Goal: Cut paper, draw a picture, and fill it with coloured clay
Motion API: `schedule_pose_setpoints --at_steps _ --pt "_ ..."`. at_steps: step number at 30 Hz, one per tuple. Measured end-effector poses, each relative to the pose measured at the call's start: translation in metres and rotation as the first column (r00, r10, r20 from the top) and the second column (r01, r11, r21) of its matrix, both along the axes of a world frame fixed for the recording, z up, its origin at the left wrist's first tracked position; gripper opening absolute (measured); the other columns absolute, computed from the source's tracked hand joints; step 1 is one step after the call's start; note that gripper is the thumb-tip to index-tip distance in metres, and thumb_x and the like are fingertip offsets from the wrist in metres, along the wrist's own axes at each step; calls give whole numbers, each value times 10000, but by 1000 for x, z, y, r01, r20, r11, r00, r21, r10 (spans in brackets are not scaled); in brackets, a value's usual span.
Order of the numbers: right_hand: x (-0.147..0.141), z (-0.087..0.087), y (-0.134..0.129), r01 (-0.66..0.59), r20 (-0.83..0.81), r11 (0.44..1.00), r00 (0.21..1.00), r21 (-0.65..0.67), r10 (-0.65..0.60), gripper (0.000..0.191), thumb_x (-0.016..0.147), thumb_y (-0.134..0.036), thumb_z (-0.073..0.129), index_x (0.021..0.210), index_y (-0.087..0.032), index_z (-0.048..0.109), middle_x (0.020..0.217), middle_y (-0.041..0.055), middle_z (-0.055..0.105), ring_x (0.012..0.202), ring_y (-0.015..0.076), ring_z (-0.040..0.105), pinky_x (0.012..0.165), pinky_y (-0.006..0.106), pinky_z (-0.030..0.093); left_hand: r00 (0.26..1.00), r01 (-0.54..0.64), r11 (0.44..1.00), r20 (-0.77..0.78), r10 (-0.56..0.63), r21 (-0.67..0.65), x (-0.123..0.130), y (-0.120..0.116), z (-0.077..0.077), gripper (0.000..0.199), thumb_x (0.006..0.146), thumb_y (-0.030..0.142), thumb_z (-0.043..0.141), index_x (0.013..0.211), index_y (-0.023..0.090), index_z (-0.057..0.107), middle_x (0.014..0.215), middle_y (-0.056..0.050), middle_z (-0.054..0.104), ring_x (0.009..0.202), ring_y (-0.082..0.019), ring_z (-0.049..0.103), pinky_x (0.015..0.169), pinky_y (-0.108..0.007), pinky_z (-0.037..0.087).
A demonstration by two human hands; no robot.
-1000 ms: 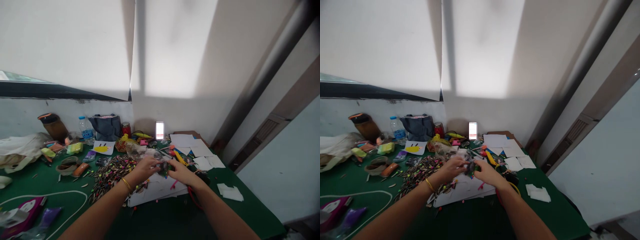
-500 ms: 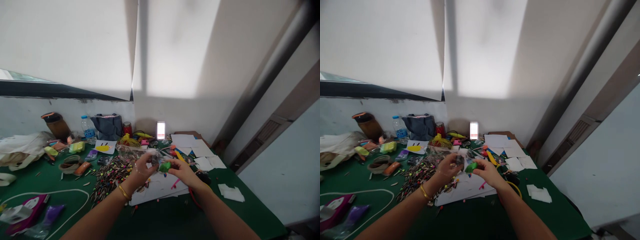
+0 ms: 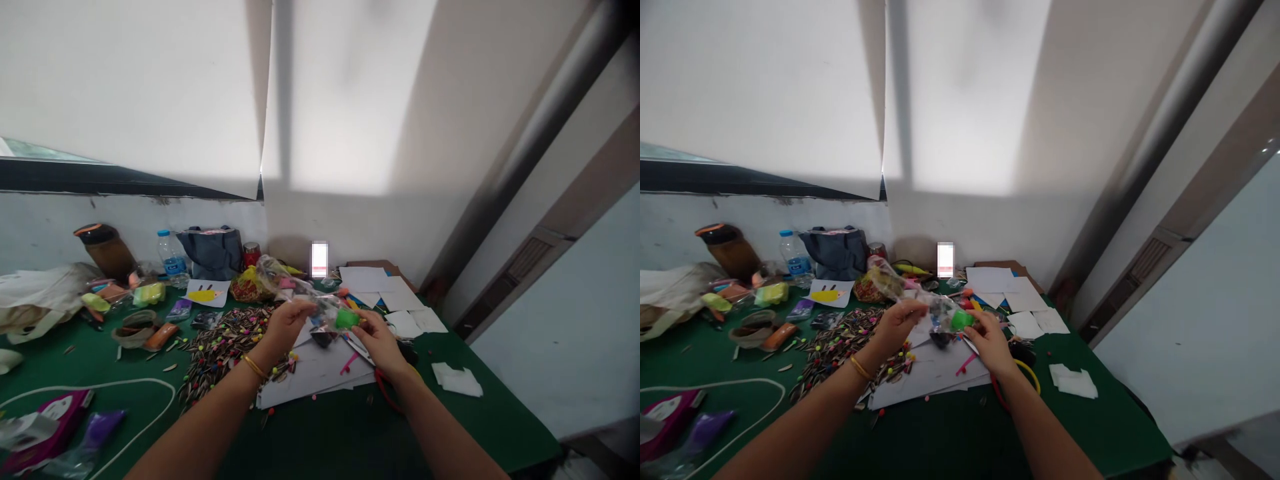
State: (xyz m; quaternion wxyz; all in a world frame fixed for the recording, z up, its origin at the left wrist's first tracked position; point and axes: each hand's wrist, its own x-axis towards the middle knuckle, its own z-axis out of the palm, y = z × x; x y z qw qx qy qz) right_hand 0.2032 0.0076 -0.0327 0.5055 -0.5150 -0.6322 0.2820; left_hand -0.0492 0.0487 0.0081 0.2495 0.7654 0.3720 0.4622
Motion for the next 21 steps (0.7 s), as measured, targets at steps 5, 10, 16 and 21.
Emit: schedule_pose_setpoints --at_steps 5,10,16,21 --pt "-22 21 -13 -88 85 996 993 5 88 392 794 -323 641 1172 -220 644 988 68 595 860 223 580 815 391 498 940 247 957 -203 -275 -154 14 -11 9 192 840 325 628 971 225 726 896 -42 707 772 -178 637 689 -273 501" --pt "-40 31 -24 -138 -67 990 988 -22 136 212 820 -327 607 985 -204 658 892 54 633 818 215 595 769 363 498 906 203 966 -345 -247 -157 17 -33 4 461 802 373 675 1234 238 589 939 -42 681 747 -177 623 680 -280 489" --pt "-45 27 -26 -75 -211 997 975 0 73 169 825 -331 622 917 -191 648 855 48 642 768 196 597 707 323 495 969 80 992 -225 -100 -97 27 -50 -2 320 813 346 673 1114 245 629 1018 -45 660 827 -178 608 723 -281 491" --pt "-39 28 -28 6 -168 998 986 62 4 225 865 -338 576 1031 -213 663 827 34 606 649 161 566 623 300 490 995 56 997 -75 -61 -61 33 -52 -7 261 794 318 711 1021 205 649 980 -52 670 855 -185 610 763 -308 502"
